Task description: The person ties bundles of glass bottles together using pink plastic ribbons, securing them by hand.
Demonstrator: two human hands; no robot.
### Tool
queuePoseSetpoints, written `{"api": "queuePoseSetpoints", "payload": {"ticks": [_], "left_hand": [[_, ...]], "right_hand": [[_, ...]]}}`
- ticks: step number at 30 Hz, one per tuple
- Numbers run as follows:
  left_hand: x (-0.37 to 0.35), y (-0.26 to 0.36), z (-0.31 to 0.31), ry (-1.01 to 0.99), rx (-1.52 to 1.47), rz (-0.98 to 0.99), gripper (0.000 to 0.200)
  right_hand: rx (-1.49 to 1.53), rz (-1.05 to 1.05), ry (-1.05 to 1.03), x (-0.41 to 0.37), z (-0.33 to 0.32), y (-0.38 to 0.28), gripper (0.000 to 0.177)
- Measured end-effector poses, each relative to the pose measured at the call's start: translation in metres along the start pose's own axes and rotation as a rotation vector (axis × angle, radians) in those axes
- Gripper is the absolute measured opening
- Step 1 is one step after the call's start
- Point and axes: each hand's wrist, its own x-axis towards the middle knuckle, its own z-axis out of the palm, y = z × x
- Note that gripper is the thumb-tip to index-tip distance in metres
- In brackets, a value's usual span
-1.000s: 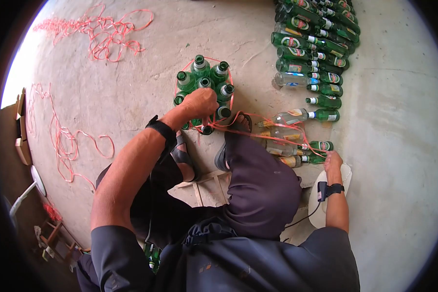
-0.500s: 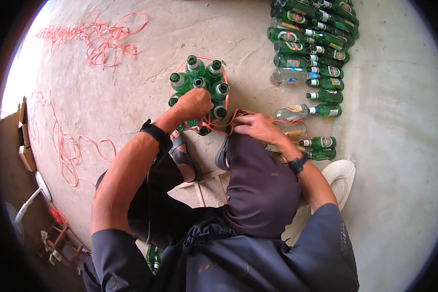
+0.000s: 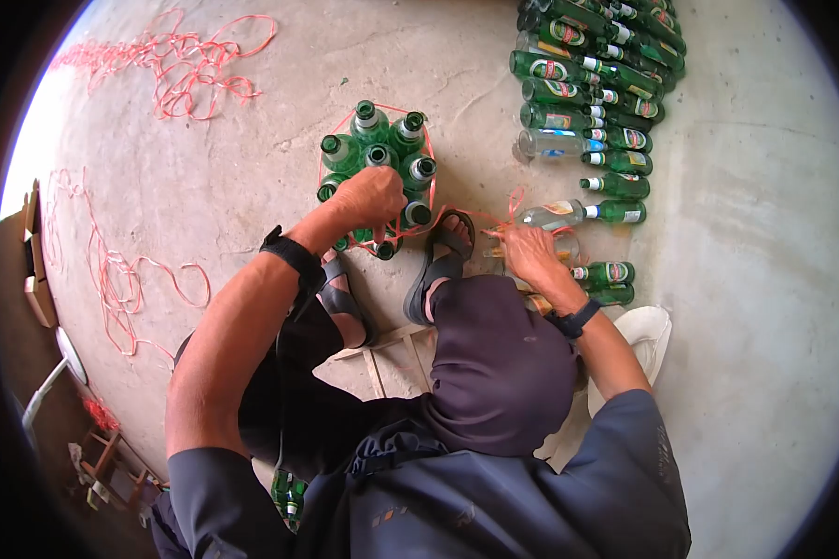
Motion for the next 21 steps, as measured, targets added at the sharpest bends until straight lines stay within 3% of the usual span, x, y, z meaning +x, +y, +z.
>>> {"api": "queuePoseSetpoints", "payload": {"ticks": [1,3,5,6,8,10,11,13,15,17,19,20,21], "left_hand": [[0.001,-0.001,-0.001,-0.033,-0.018,0.015,0.023],[-0.001,-0.003,0.002,0.022,-0.002,0.052,0.021],[-0.003,-0.004,-0.001,0.072,0.021,0.093,0.02],[-0.004,-0.002,-0.005,0.094,-0.012,0.117,0.019],[-0.007,-0.001,-0.011,0.113,-0.05,0.142,0.019],[-0.011,0.001,-0.015,0.182,-0.427,0.172,0.02],[-0.01,0.003,-0.016,0.182,-0.428,0.173,0.02],[-0.011,0.008,-0.016,0.192,-0.623,0.014,0.02],[-0.013,0.011,-0.018,0.186,-0.617,-0.008,0.021],[-0.016,0.014,-0.017,0.181,-0.612,-0.03,0.021],[-0.018,0.021,-0.024,0.274,-0.169,0.066,0.025],[-0.021,0.028,-0.026,0.13,-0.292,-0.09,0.025],[-0.02,0.037,-0.026,0.13,-0.289,-0.088,0.025]], "right_hand": [[0.0,0.0,-0.001,0.002,-0.008,-0.009,0.023],[0.707,-0.134,-0.037,0.017,-0.016,-0.039,0.032],[0.888,-0.262,-0.061,0.038,0.012,-0.06,0.039],[0.891,-0.262,-0.057,0.043,0.013,-0.07,0.039],[0.604,-0.315,-0.114,0.049,0.017,-0.084,0.04],[0.721,-0.337,-0.193,0.059,0.04,-0.089,0.037],[0.833,-0.362,-0.268,0.064,0.052,-0.088,0.034],[0.841,-0.288,-0.367,0.063,0.047,-0.091,0.032],[0.851,-0.215,-0.468,0.06,0.052,-0.093,0.033],[1.178,-0.248,-0.327,0.051,0.065,-0.091,0.04],[1.214,-0.225,-0.294,0.042,0.071,-0.086,0.041],[1.251,-0.199,-0.262,0.037,0.074,-0.082,0.042],[1.252,-0.2,-0.258,0.035,0.078,-0.077,0.042]]}}
